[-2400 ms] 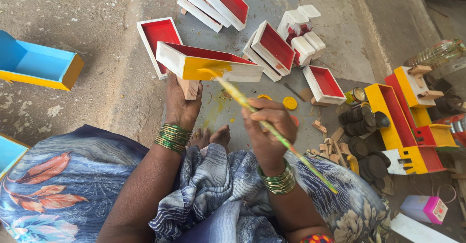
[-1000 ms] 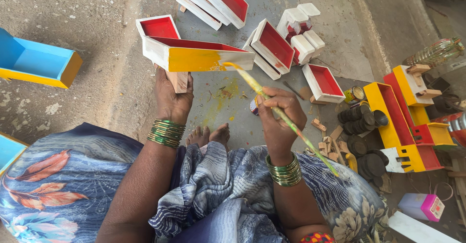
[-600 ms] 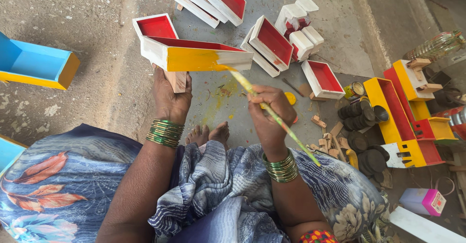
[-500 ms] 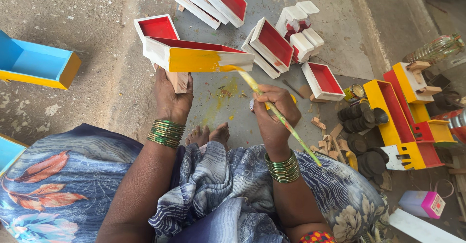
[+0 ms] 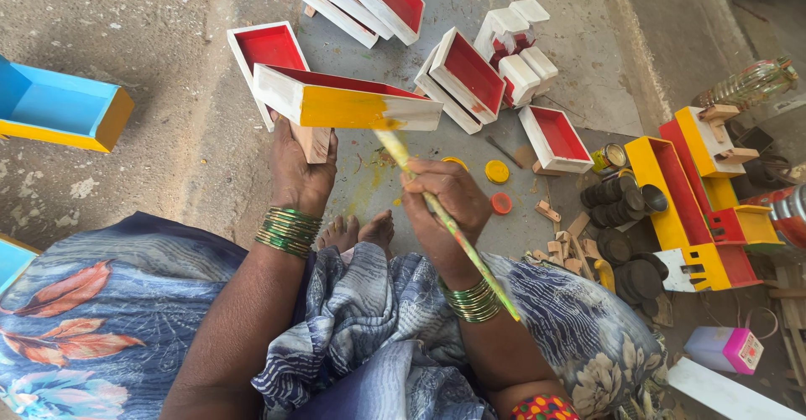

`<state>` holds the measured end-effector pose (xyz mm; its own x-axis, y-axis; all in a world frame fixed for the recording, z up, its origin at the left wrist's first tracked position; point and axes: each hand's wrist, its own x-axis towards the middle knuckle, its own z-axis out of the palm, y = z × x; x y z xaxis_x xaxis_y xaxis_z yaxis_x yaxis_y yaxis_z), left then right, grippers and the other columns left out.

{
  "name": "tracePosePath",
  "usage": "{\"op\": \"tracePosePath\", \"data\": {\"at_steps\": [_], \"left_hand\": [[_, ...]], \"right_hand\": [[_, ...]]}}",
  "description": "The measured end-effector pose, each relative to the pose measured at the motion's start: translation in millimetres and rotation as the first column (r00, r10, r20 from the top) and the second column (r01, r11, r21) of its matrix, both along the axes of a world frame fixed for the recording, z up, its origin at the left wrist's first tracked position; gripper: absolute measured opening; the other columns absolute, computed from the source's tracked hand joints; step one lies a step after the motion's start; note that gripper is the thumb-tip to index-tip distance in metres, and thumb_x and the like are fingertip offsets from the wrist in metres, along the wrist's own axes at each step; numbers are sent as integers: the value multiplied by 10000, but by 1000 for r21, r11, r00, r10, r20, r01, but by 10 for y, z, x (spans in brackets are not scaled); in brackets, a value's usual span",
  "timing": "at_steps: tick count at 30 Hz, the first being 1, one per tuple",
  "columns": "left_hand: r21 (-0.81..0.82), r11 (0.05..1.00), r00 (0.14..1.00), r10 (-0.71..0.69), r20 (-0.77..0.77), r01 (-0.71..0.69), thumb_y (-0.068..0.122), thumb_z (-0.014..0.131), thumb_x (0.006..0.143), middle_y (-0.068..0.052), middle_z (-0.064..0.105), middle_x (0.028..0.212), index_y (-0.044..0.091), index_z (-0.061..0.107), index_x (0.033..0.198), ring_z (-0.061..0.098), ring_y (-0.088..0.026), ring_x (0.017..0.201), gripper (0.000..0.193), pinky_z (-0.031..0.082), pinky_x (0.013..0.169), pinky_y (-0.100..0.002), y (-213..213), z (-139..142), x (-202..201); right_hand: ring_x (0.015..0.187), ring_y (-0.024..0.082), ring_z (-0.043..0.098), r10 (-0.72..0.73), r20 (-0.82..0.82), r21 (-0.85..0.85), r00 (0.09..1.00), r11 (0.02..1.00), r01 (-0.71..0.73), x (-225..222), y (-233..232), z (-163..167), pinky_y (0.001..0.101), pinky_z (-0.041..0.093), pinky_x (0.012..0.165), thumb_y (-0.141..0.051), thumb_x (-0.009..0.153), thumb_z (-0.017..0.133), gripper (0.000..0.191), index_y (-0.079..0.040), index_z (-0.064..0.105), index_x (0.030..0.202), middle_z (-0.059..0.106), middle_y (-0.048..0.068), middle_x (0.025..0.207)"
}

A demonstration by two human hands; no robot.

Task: The person paints the exterior edges of small wooden boxes with yellow paint using a brush. They wipe the box with a cloth, then pick up another box and continue painting the edges yellow. The interior of the boxes is already painted red.

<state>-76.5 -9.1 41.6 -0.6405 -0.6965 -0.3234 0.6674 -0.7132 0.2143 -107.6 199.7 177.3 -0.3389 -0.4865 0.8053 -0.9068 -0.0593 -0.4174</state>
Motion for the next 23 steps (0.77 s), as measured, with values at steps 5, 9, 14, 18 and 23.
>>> {"op": "tracePosePath", "data": {"at_steps": [5,9,14,18,23], "left_hand": [[1,1000,999,-10,40,10,432,475,1049,-38,682,1152,151,483,1371,709,-183,973,427,592,774,-342,10,-18,6],[13,1000,1000,-10,-1,10,416,479,1070,-47,679,1178,136,483,1383,711,-192,987,420,595,787,-341,-4,-7,3],[20,1000,1000,-2,31,1,430,471,1056,-31,666,1174,177,472,1391,702,-178,980,420,597,787,-340,-8,2,8],[21,1000,1000,3,24,-3,443,472,1050,-30,670,1172,170,478,1396,705,-179,969,440,599,776,-338,-54,0,-8],[15,1000,1000,11,2,-11,451,478,1055,-35,675,1168,159,477,1402,714,-179,972,454,613,776,-338,-57,-33,0]], "right_hand": [[1006,208,753,106,73,-30,992,994,-105,17,27,-2,296,643,834,87,865,808,246,-37,618,959,731,134,1072],[1021,181,744,145,227,-140,963,983,-115,-57,84,-44,285,662,846,96,904,782,228,-34,601,953,723,142,1108],[931,152,732,-11,230,-55,973,998,25,-238,128,-94,259,644,774,90,876,794,239,-31,594,929,734,138,1072],[962,181,726,-70,197,-31,978,997,77,-405,137,-81,303,606,863,88,874,804,218,-35,629,915,748,141,1055],[1026,188,724,-59,245,-77,968,994,80,-378,217,-37,305,604,931,67,901,792,209,-45,619,939,737,133,1089]]}}
